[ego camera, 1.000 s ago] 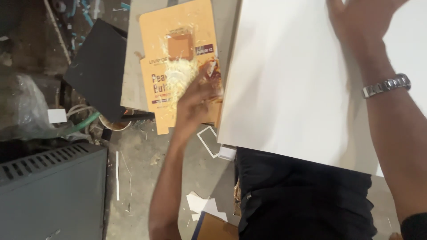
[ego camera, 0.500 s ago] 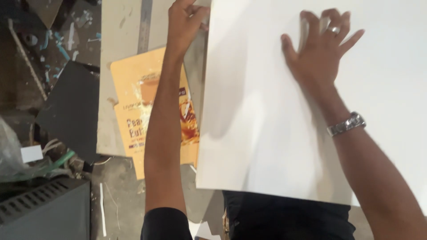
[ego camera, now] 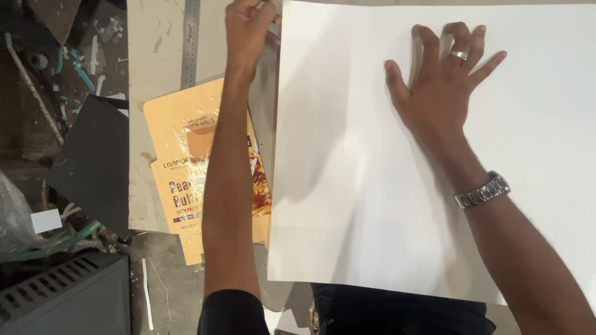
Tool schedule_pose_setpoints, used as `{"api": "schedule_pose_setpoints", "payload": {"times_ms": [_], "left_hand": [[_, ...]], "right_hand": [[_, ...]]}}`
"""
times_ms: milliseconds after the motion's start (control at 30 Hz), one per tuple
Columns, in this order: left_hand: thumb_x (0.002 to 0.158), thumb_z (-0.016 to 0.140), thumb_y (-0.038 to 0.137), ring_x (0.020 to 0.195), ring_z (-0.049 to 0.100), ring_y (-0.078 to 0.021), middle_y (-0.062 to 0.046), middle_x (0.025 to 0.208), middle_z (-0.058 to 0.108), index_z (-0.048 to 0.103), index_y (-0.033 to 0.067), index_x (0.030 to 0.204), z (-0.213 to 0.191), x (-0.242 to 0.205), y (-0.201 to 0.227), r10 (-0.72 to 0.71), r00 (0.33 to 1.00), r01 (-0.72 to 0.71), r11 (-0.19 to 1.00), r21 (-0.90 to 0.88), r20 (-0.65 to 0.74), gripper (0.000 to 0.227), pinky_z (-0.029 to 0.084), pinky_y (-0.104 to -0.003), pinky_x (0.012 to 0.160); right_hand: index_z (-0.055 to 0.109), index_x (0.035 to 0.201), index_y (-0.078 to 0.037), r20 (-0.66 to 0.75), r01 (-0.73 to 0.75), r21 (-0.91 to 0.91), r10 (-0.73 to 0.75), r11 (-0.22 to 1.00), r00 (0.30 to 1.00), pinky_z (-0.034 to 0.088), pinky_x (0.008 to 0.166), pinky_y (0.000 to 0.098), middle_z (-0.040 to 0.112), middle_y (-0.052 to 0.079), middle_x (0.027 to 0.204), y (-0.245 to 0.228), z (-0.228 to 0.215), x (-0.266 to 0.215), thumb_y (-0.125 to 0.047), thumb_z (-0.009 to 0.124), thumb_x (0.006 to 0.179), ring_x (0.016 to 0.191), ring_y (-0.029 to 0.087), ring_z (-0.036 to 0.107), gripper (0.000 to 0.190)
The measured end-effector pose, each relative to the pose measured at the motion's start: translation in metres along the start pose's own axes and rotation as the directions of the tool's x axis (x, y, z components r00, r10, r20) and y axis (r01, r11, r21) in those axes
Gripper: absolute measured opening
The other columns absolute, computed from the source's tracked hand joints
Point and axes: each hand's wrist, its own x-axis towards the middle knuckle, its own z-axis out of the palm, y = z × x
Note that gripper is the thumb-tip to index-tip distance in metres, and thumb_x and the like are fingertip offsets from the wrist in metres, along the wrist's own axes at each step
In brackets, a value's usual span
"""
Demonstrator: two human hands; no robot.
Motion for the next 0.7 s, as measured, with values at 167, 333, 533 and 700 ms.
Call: {"api": "schedule_pose_setpoints", "payload": {"times_ms": [167,333,533,700], "left_hand": [[0.092,0.061,0.002,0.088,0.079,-0.0162,-0.004,0.11,0.075,0.075,0.0013,0.111,-0.004,-0.007,0.007,0.048,0.999,-0.045,0.992,-0.114,0.021,0.024,0.061,-0.028,0.056],[0.091,0.067,0.002,0.076,0.071,-0.0126,-0.014,0.103,0.077,0.078,0.0026,0.111,-0.001,-0.007,0.004,-0.007,0.998,0.007,1.0,-0.001,0.069,0.023,0.06,-0.023,0.061],[0.094,0.06,-0.009,0.091,0.073,-0.0119,-0.014,0.15,0.05,0.08,-0.0019,0.109,-0.013,-0.038,-0.018,0.228,0.968,-0.232,0.972,0.023,0.106,0.026,0.065,-0.026,0.07],[0.094,0.058,-0.012,0.093,0.073,-0.0123,-0.015,0.156,0.048,0.075,0.0011,0.117,-0.015,-0.048,0.003,0.165,0.981,-0.161,0.986,-0.052,0.099,0.032,0.064,-0.027,0.076]], "right_hand": [[0.047,0.152,-0.008,0.0,0.002,-0.016,-0.002,1.0,1.0,-0.002,0.113,0.0828,0.036,0.025,0.154,0.001,0.0,-0.001,-0.049,0.066,0.113,0.153,0.054,0.012,0.06],[0.047,0.152,-0.009,0.003,-0.001,-0.007,0.001,1.0,1.0,-0.002,0.114,0.0823,0.035,0.024,0.154,-0.001,-0.001,-0.001,-0.05,0.066,0.114,0.154,0.054,0.011,0.059],[0.047,0.152,-0.01,0.004,0.001,0.0,-0.001,1.0,1.0,-0.002,0.114,0.0822,0.035,0.024,0.155,-0.001,-0.002,-0.001,-0.048,0.067,0.113,0.154,0.054,0.012,0.059],[0.047,0.152,-0.009,0.005,0.013,-0.004,-0.013,1.0,1.0,-0.002,0.114,0.0827,0.035,0.024,0.156,0.001,0.0,-0.001,-0.044,0.064,0.111,0.155,0.054,0.011,0.057]]}}
